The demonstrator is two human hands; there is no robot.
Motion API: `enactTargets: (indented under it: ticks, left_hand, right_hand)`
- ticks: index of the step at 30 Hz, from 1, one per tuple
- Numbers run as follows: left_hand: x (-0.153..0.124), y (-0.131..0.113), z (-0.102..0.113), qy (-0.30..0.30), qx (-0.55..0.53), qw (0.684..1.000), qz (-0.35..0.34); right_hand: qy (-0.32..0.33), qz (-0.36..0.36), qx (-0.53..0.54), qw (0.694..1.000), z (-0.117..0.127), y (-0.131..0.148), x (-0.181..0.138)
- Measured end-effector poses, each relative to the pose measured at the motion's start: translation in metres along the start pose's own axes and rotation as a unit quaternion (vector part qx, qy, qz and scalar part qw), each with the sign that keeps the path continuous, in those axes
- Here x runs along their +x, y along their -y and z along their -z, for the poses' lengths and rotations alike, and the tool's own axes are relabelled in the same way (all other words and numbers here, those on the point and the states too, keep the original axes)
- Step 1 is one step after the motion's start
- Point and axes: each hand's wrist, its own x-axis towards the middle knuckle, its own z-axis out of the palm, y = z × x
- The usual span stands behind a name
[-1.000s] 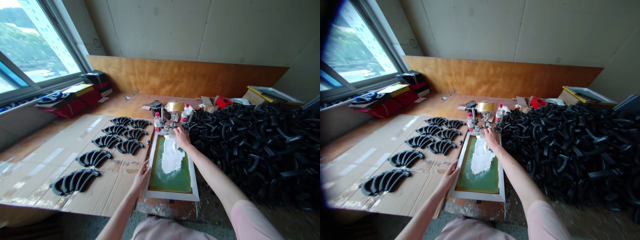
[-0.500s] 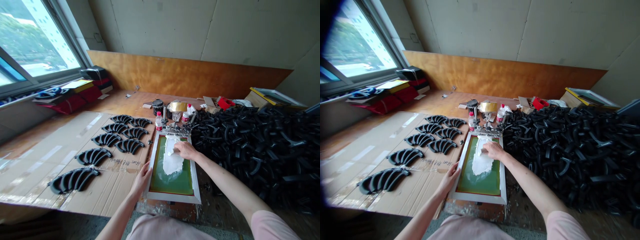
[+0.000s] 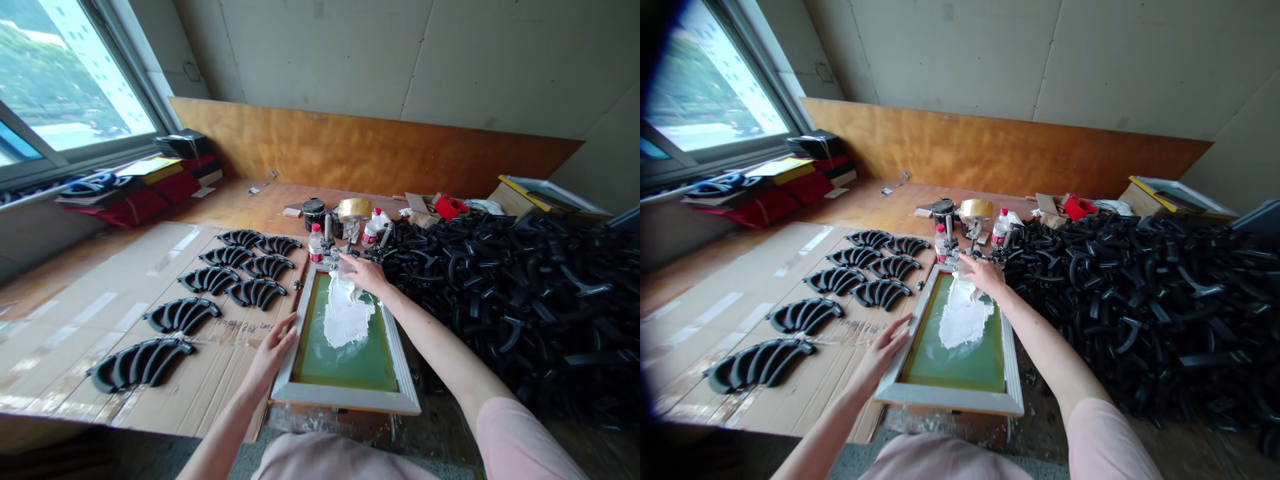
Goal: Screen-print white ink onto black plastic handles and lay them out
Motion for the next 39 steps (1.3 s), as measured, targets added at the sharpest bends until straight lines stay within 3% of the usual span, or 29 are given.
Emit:
enactTargets:
  ticks: [3,5,7,9,12,14,17,19,21,23,26,29,33,39]
  left_hand:
    - [-0.003,-0.048,-0.003,-0.022,-0.009,0.998,-0.063]
    - [0.003,-0.079,-0.009,-0.033,-0.030,0.991,-0.128]
    - [0.015,-0.105,-0.017,-0.038,-0.065,0.982,-0.172]
    - [0.029,-0.125,-0.025,-0.034,-0.096,0.975,-0.199]
    - [0.044,-0.138,-0.034,-0.025,-0.121,0.965,-0.232]
    - [0.045,-0.131,-0.038,-0.044,-0.141,0.960,-0.238]
    - [0.034,-0.095,-0.045,-0.054,-0.148,0.969,-0.188]
    - [0.021,-0.060,-0.052,0.015,-0.096,0.992,-0.082]
    - [0.005,-0.029,-0.062,0.101,-0.044,0.993,0.034]
    - [-0.010,-0.010,-0.072,0.133,-0.041,0.987,0.075]
    - [-0.026,-0.007,-0.081,0.106,-0.036,0.994,0.004]
    - [-0.033,-0.020,-0.081,0.133,0.024,0.989,-0.060]
    - [-0.040,-0.032,-0.078,0.178,0.063,0.978,-0.093]
    - [-0.046,-0.032,-0.083,0.212,0.046,0.972,-0.089]
  right_hand:
    - [-0.079,-0.054,0.062,0.993,0.018,-0.037,0.011]
    - [-0.146,-0.113,0.100,0.978,0.019,-0.067,-0.003]
    - [-0.173,-0.175,0.112,0.963,0.006,-0.089,-0.028]
    - [-0.135,-0.190,0.128,0.964,-0.019,-0.096,-0.056]
    - [-0.044,-0.105,0.145,0.983,-0.064,-0.081,-0.086]
    - [-0.010,-0.032,0.122,0.992,-0.084,-0.064,-0.093]
    - [0.000,-0.002,0.091,0.996,-0.084,-0.042,-0.093]
    - [-0.025,0.002,0.096,0.995,-0.072,-0.025,-0.098]
    - [-0.083,0.028,0.108,0.990,-0.061,0.000,-0.113]
    - [-0.154,0.064,0.117,0.979,-0.057,0.031,-0.137]
    - [-0.225,0.105,0.135,0.959,-0.063,0.074,-0.176]
    - [-0.270,0.118,0.170,0.940,-0.067,0.096,-0.199]
    - [-0.290,0.128,0.187,0.930,-0.060,0.098,-0.206]
    - [-0.296,0.122,0.174,0.931,-0.052,0.095,-0.214]
